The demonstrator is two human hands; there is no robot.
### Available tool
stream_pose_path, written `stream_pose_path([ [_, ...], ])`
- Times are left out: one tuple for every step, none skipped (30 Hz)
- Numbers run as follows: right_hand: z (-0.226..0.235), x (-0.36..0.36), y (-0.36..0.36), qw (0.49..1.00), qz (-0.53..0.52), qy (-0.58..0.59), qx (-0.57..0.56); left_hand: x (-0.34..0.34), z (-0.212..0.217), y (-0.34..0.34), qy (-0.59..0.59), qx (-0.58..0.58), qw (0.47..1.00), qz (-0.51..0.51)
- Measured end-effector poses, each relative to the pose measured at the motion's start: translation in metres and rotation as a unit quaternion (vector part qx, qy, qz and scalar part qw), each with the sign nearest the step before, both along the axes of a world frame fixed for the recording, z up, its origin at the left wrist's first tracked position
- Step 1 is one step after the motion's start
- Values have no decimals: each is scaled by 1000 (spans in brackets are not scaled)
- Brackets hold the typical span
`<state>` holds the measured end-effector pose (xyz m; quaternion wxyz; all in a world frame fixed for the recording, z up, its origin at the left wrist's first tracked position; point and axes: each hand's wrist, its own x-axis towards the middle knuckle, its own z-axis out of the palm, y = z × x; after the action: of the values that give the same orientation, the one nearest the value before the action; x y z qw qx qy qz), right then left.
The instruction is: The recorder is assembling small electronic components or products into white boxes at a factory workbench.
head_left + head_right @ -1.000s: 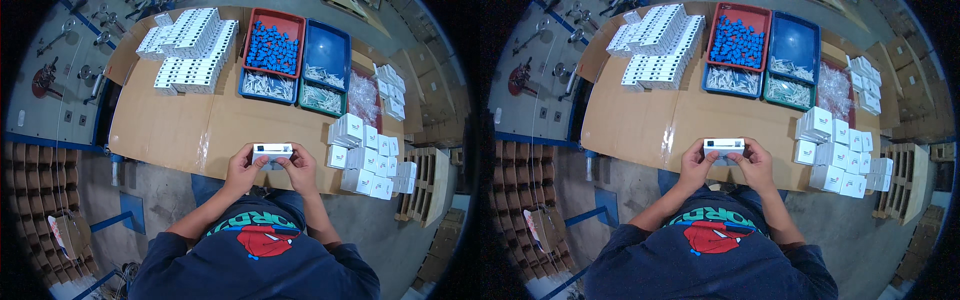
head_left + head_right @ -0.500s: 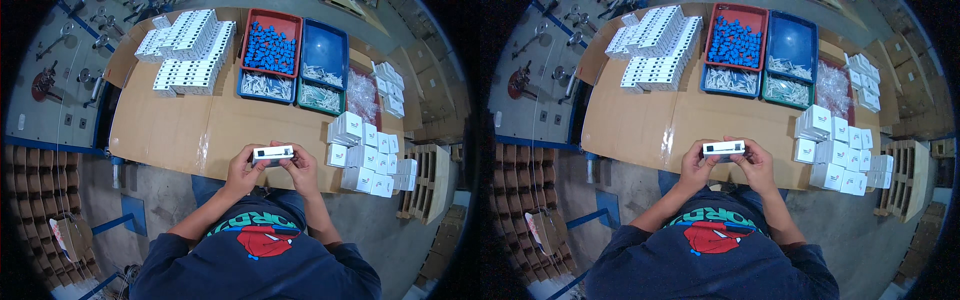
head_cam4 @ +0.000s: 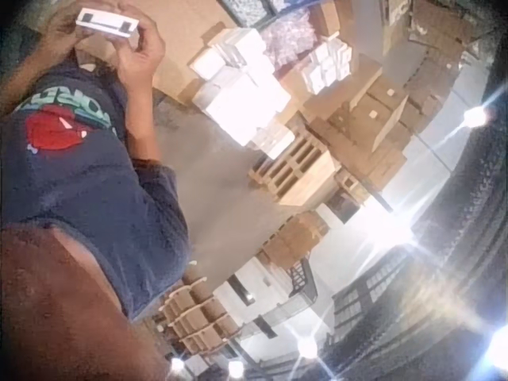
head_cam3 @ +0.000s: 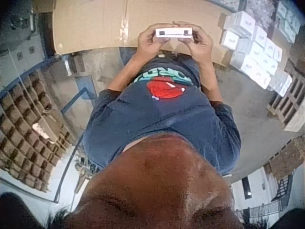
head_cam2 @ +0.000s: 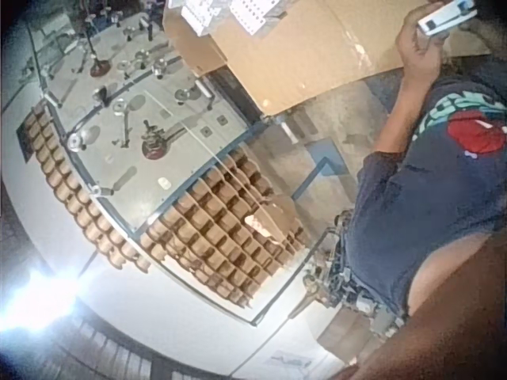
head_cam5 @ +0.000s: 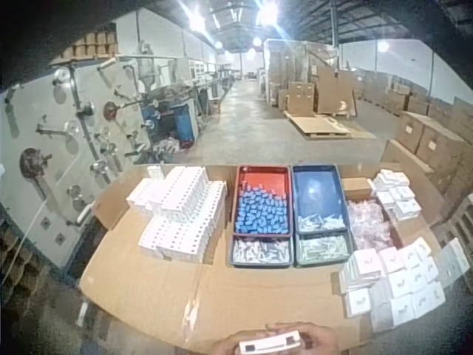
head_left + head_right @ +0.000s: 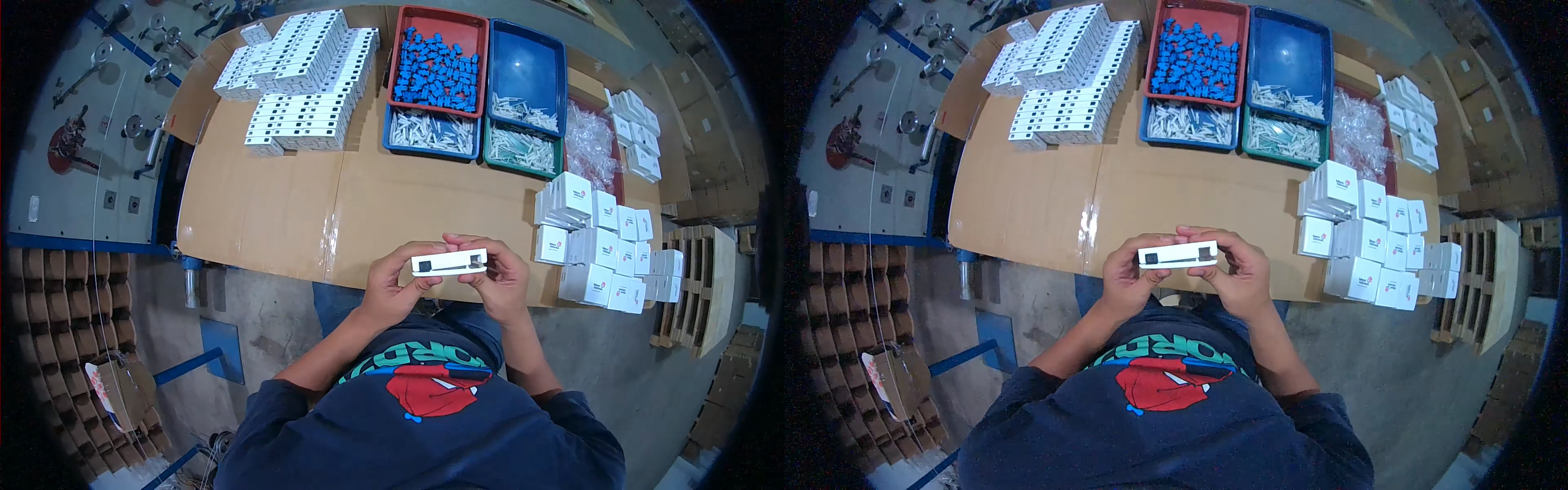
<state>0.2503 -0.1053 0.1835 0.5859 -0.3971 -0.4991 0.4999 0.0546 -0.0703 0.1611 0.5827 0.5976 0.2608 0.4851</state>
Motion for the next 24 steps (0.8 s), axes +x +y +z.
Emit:
stream_pose_path([
  [2,0,0,1000,-4,-9,15,0,1,1,5,17,1000,-2],
  [3,-1,0,999,-8,-19,30,0,1,1,5,15,1000,-3],
  [3,0,0,999,-9,-19,29,1,1,2,-7,25,1000,-6],
  [2,1,0,999,-6,-32,40,2,1,2,-20,34,999,-9],
  [2,2,0,998,-3,-45,50,3,3,1,-20,34,999,-10],
  [2,4,0,998,-3,-45,50,4,7,1,-26,33,999,-10],
  [2,5,1,997,1,-51,60,4,9,1,-31,32,999,-10],
  [3,5,2,996,5,-57,70,4,8,0,-31,32,999,-10],
  [4,4,1,996,5,-57,70,3,7,-2,-29,17,999,-9],
  [7,2,0,998,-4,-39,54,3,6,-4,-27,2,1000,-8],
  [8,1,0,999,-13,-21,39,2,5,-4,-27,2,1000,-7],
  [7,1,0,999,-12,-20,39,2,4,-4,-27,-12,1000,-9],
  [5,2,1,999,-10,-20,35,2,4,-4,-27,-26,999,-9],
  [4,2,1,999,-8,-20,32,1,5,-4,-27,-27,999,-8],
  [5,2,1,999,-6,-20,31,0,8,-4,-18,-33,999,-10],
  [6,1,1,999,-6,-19,32,0,9,-4,-10,-39,999,-12],
  [7,1,1,999,-6,-19,32,-1,10,-3,-10,-40,999,-9],
  [6,2,1,999,-4,-20,32,-1,10,-1,-10,-48,999,-20],
  [5,3,0,1000,1,-17,24,-2,10,0,-10,-57,998,-31],
  [3,4,-1,1000,5,-14,17,-2,11,-1,-11,-58,998,-29],
  [2,4,-1,1000,6,-14,17,-1,13,-1,-4,-51,998,-25],
  [2,3,-1,1000,3,-12,19,-1,14,-1,2,-44,999,-22],
  [1,3,-1,1000,0,-10,21,-1,13,-1,2,-44,999,-21],
  [0,2,-1,1000,1,-10,21,-2,10,-3,4,-59,998,-25],
])
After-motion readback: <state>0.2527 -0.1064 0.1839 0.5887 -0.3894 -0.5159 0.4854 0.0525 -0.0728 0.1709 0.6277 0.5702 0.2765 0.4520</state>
